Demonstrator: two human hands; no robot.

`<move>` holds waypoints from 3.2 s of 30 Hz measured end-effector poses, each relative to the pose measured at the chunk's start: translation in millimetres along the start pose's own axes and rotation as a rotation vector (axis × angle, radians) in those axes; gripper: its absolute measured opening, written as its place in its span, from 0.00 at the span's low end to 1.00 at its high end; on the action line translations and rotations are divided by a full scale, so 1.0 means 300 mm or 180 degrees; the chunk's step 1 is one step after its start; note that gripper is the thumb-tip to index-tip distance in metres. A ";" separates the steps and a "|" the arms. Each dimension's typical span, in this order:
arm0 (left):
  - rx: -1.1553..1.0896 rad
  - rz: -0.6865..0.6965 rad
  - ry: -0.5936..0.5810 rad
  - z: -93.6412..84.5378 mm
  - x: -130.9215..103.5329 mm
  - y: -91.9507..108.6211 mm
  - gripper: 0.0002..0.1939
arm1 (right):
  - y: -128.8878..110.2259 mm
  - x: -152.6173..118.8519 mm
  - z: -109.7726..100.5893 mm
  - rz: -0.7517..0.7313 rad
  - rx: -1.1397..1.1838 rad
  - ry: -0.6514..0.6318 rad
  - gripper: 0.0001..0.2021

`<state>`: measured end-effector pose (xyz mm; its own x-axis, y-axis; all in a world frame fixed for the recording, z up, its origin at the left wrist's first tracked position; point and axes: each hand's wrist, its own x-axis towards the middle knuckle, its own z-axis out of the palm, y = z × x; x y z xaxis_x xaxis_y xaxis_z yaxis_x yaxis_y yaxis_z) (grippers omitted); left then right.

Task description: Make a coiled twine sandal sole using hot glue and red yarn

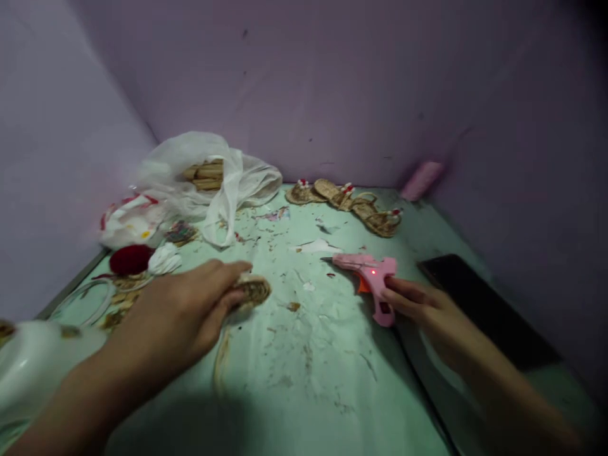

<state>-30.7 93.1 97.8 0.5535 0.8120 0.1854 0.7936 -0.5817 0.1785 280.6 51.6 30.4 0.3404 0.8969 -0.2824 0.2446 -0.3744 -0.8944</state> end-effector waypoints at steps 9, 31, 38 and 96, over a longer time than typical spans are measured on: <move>0.0505 0.1102 -0.0382 0.011 0.045 0.103 0.07 | -0.049 -0.102 0.026 -0.1636 -0.0787 0.0283 0.10; -0.1868 -0.0894 0.1191 0.093 0.114 0.095 0.29 | -0.048 -0.009 0.187 -0.1102 0.1014 -0.0489 0.07; -0.3946 -0.1678 -0.0630 0.269 0.080 0.146 0.16 | -0.028 -0.009 0.218 -0.1114 0.0801 -0.0754 0.05; -0.2325 -0.0396 -0.0178 0.323 0.059 0.154 0.07 | -0.044 -0.024 0.157 -0.1556 -0.1318 -0.1221 0.03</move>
<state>40.2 85.5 15.6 0.4979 0.8639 0.0760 0.4918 -0.3534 0.7958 232.2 61.1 28.1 -0.2172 0.9746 -0.0549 0.6346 0.0983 -0.7666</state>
